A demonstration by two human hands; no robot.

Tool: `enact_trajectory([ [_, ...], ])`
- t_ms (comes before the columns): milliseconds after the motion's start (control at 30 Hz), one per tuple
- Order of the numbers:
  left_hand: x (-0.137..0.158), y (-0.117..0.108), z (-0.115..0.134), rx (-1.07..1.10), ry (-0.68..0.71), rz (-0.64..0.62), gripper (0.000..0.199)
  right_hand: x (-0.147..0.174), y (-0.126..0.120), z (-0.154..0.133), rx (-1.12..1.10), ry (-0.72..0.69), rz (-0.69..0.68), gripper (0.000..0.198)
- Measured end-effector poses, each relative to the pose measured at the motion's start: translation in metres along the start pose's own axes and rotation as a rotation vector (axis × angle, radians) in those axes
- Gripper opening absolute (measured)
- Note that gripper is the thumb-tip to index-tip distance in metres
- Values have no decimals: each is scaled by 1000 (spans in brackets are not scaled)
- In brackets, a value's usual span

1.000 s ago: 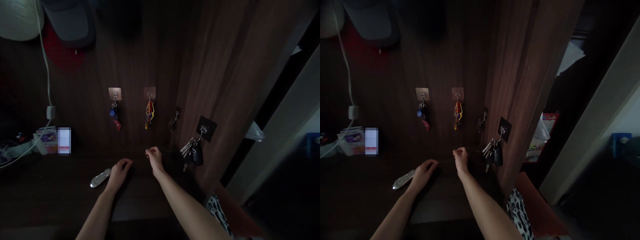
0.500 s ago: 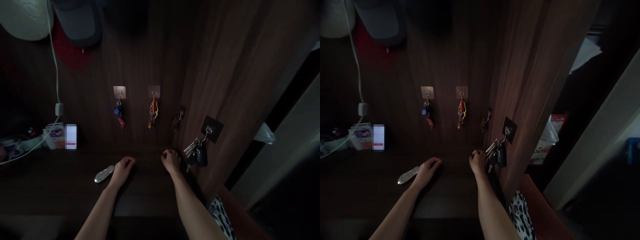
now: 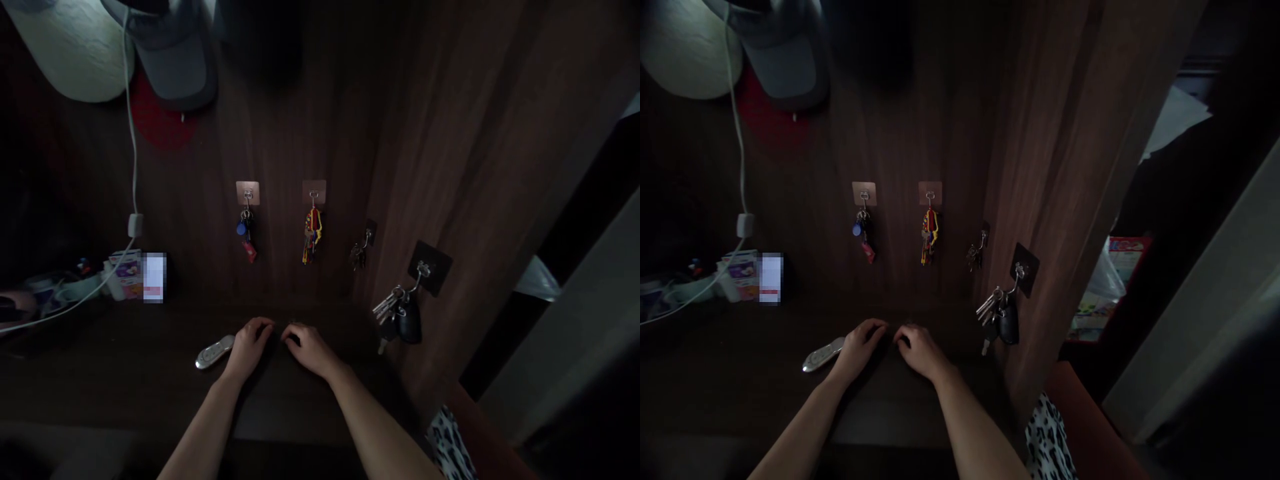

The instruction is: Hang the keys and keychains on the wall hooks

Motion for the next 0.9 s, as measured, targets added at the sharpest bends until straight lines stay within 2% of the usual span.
enact_trajectory([
  [133, 0, 13, 9, -206, 59, -92, 30, 0, 6, -12, -50, -34, -53, 19],
  [233, 1, 21, 13, -350, 30, -166, 30, 1, 2, -8, -93, -7, -12, 18],
  [333, 3, 21, 15, -374, 15, -174, 26, 1, -3, -1, -121, 27, 55, 20],
  [400, 3, 20, 15, -365, 28, -165, 23, 2, -10, 10, -97, 92, 135, 20],
  [500, 3, 18, 14, -339, 48, -140, 21, 9, -26, 32, 0, 263, 314, 20],
  [567, 2, 17, 12, -326, 46, -126, 23, 14, -32, 42, 78, 353, 366, 20],
  [733, 1, 17, 11, -319, 43, -125, 29, 11, -21, 45, 205, 439, 237, 17],
  [900, 3, 16, 14, -305, 58, -123, 28, 4, -7, 32, 166, 350, 132, 9],
])
Point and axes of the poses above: each hand's wrist, its own x-axis away from the middle knuckle, its own y-axis out of the palm, z = x × y, the point moved 9 cm from there along -x, towards the middle knuckle, and after that the axes turned 15 degrees about -z, right-handed, at the moved point
